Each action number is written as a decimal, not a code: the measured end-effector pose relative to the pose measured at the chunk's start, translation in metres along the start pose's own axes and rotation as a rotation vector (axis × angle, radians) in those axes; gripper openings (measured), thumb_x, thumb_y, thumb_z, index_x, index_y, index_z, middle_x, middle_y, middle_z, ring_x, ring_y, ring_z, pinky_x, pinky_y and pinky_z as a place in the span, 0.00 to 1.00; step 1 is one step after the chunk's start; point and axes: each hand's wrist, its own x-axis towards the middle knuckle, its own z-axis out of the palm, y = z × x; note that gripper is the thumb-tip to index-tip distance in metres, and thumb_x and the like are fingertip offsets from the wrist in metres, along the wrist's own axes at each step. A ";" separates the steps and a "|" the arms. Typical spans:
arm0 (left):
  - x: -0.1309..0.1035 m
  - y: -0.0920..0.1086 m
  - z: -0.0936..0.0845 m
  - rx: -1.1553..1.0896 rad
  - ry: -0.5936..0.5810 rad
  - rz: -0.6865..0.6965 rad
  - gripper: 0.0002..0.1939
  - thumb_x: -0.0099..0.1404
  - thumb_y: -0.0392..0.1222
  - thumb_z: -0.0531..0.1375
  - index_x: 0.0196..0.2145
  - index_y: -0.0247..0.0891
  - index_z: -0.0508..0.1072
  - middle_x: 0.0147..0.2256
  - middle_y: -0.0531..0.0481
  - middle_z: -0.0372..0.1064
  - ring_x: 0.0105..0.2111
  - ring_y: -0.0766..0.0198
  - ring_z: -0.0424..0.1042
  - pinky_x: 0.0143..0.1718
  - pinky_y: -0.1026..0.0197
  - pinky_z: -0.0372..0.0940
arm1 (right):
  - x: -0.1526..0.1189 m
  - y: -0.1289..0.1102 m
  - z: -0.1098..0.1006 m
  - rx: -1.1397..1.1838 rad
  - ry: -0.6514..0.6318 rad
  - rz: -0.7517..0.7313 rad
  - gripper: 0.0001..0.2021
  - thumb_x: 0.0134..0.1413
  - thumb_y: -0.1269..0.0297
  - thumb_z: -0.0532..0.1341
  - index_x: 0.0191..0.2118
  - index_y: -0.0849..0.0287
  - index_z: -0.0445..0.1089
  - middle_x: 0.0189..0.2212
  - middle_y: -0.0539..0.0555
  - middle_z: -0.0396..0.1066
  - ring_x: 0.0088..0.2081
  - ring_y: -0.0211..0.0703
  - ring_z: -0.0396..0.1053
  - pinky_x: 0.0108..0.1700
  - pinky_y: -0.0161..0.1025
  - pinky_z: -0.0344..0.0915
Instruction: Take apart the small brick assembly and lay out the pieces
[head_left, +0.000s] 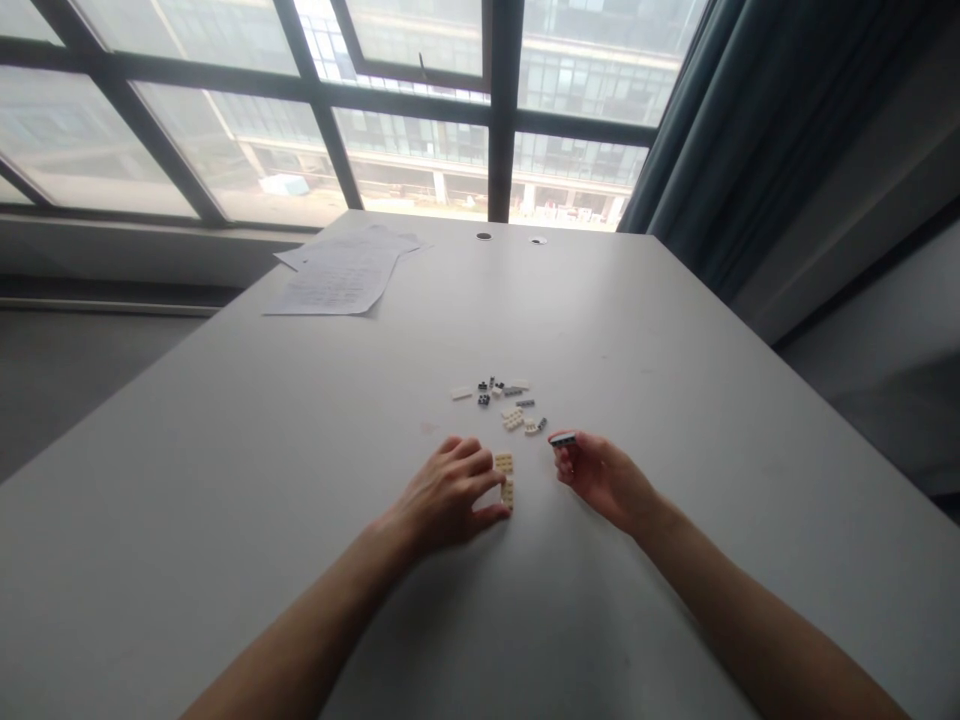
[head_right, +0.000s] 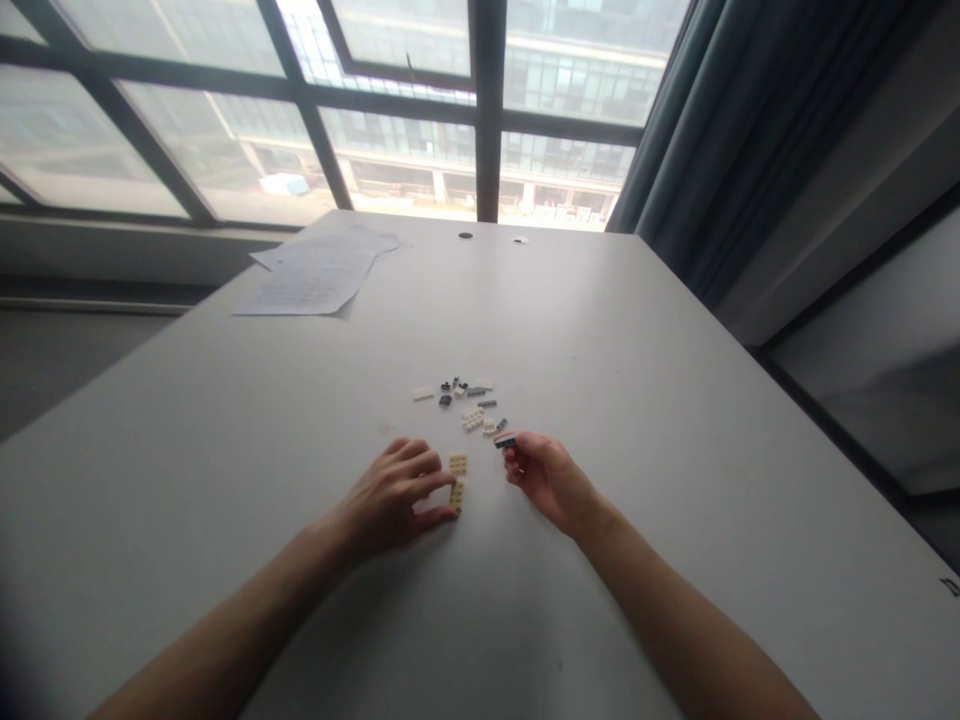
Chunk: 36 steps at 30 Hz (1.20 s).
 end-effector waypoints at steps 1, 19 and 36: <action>0.000 0.000 0.000 0.008 -0.003 -0.004 0.15 0.64 0.53 0.58 0.38 0.40 0.74 0.32 0.47 0.68 0.35 0.59 0.62 0.39 0.55 0.55 | 0.000 0.001 0.000 -0.069 0.004 -0.016 0.15 0.48 0.53 0.62 0.37 0.60 0.73 0.25 0.50 0.64 0.26 0.37 0.60 0.30 0.37 0.59; 0.000 0.000 0.005 0.025 0.038 0.021 0.16 0.64 0.54 0.58 0.40 0.40 0.74 0.31 0.48 0.67 0.35 0.59 0.62 0.39 0.57 0.54 | -0.010 0.024 0.020 -1.237 -0.099 -0.413 0.16 0.46 0.66 0.68 0.44 0.53 0.72 0.37 0.52 0.70 0.42 0.46 0.65 0.49 0.45 0.58; -0.001 -0.001 0.005 0.007 0.036 0.002 0.15 0.63 0.54 0.59 0.41 0.41 0.74 0.31 0.48 0.68 0.35 0.59 0.62 0.39 0.56 0.55 | -0.011 0.024 0.020 -1.239 -0.106 -0.423 0.16 0.47 0.65 0.68 0.44 0.53 0.71 0.37 0.52 0.70 0.42 0.46 0.65 0.48 0.44 0.57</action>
